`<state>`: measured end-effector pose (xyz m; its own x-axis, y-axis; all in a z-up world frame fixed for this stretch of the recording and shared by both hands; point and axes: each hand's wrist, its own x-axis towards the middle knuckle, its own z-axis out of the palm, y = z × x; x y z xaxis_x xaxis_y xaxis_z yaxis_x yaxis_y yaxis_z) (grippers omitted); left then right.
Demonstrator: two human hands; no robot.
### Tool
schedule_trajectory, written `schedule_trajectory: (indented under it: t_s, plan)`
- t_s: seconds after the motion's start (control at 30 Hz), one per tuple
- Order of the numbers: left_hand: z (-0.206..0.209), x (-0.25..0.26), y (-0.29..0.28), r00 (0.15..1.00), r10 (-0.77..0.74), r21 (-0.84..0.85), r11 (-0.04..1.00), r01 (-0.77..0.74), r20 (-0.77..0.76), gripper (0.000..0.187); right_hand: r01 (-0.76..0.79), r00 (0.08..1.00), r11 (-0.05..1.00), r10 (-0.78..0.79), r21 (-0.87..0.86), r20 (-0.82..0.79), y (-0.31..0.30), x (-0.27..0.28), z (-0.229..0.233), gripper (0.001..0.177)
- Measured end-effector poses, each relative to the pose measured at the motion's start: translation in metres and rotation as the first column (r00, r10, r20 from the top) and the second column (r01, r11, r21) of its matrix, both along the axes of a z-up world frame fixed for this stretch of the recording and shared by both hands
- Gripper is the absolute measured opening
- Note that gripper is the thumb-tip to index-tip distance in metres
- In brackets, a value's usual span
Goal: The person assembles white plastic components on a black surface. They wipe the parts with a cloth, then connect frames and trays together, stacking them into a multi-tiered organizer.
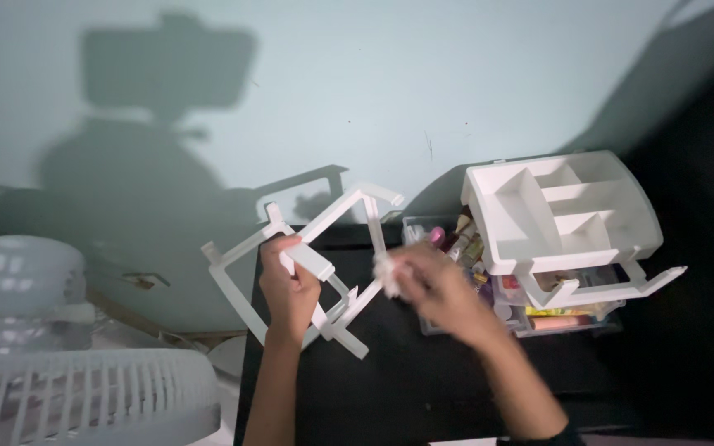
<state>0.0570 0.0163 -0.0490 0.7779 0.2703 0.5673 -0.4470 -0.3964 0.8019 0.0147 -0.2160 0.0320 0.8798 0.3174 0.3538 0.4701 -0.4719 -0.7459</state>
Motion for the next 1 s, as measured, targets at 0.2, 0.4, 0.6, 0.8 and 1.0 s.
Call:
schedule_trajectory:
  t_s: [0.2, 0.4, 0.6, 0.8, 1.0]
  plan:
    - [0.006, -0.015, -0.001, 0.994, -0.109, 0.041, 0.993, 0.109, 0.013, 0.044, 0.143, 0.973, 0.988, -0.13, -0.056, 0.193, 0.004, 0.015, 0.107, 0.02]
    - [0.009, -0.022, -0.013, 0.969, -0.241, -0.014, 0.97, 0.241, -0.044, 0.075, -0.129, 0.836, 0.893, 0.331, -0.43, 0.437, 0.075, 0.005, 0.094, 0.033]
    - [0.012, -0.027, -0.009, 0.964, -0.265, 0.034, 0.964, 0.265, -0.003, 0.079, 0.093, 0.812, 0.866, 0.219, -0.49, 0.541, 0.037, 0.035, 0.075, 0.039]
    - [0.009, -0.026, -0.017, 0.945, -0.323, -0.026, 0.945, 0.325, 0.046, 0.055, -0.045, 0.946, 0.974, 0.113, -0.223, 0.302, -0.029, 0.059, 0.07, 0.021]
    - [0.012, -0.024, -0.018, 0.945, -0.291, 0.058, 0.957, 0.285, 0.149, 0.035, 0.271, 0.941, 0.962, -0.258, 0.033, -0.219, -0.039, 0.058, 0.052, 0.02]
